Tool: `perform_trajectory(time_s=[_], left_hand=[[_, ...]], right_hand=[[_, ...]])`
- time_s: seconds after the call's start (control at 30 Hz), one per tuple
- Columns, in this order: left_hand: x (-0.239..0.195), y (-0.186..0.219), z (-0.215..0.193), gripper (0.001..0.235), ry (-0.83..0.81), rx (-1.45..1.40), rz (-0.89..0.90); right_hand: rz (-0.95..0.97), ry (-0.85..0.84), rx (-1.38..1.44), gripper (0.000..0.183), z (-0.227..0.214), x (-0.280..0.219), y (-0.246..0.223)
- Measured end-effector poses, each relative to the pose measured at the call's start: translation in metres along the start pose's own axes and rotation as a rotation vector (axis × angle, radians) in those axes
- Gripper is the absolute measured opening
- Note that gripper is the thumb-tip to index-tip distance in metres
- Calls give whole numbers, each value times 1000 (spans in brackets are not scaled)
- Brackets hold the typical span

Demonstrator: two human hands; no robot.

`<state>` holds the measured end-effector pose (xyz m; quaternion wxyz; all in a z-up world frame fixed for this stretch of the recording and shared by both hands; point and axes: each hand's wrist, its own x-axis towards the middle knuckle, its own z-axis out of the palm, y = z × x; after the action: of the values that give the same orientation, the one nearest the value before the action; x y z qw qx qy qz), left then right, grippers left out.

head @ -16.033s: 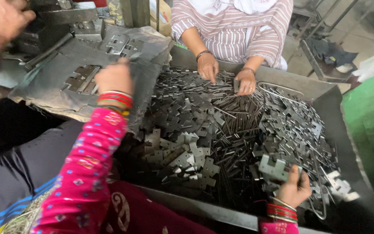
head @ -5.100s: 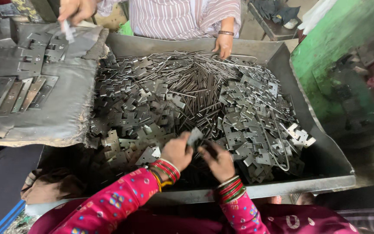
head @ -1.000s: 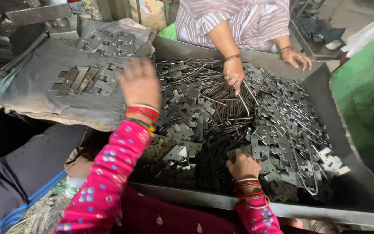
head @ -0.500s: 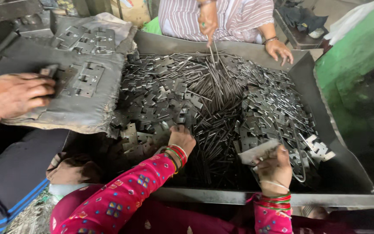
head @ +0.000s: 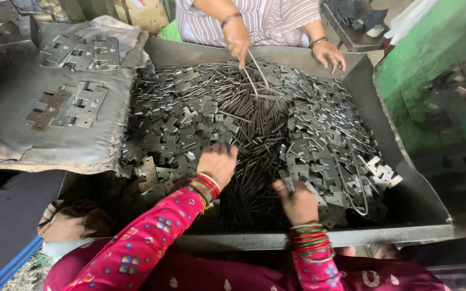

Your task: The person sorts metal hinge components from a large bin into separate groups with their hands.

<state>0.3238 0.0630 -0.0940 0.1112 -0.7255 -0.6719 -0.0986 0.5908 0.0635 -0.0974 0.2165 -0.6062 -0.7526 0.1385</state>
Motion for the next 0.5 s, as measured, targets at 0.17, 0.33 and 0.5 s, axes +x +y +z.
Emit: perform_trajectory(time_s=[0.17,0.33,0.5], left_hand=[[21,-18,-40,52,-74,-389,-303],[27,-58,-34,44,65,-842,-438],[35,-83,-29,52,-48,-1971,-474]], right_hand=[[-232,33,-88,39,25,0,18],[-123,122,384,34,-2,8,43],[662,259,1443,35,-25,11,61]])
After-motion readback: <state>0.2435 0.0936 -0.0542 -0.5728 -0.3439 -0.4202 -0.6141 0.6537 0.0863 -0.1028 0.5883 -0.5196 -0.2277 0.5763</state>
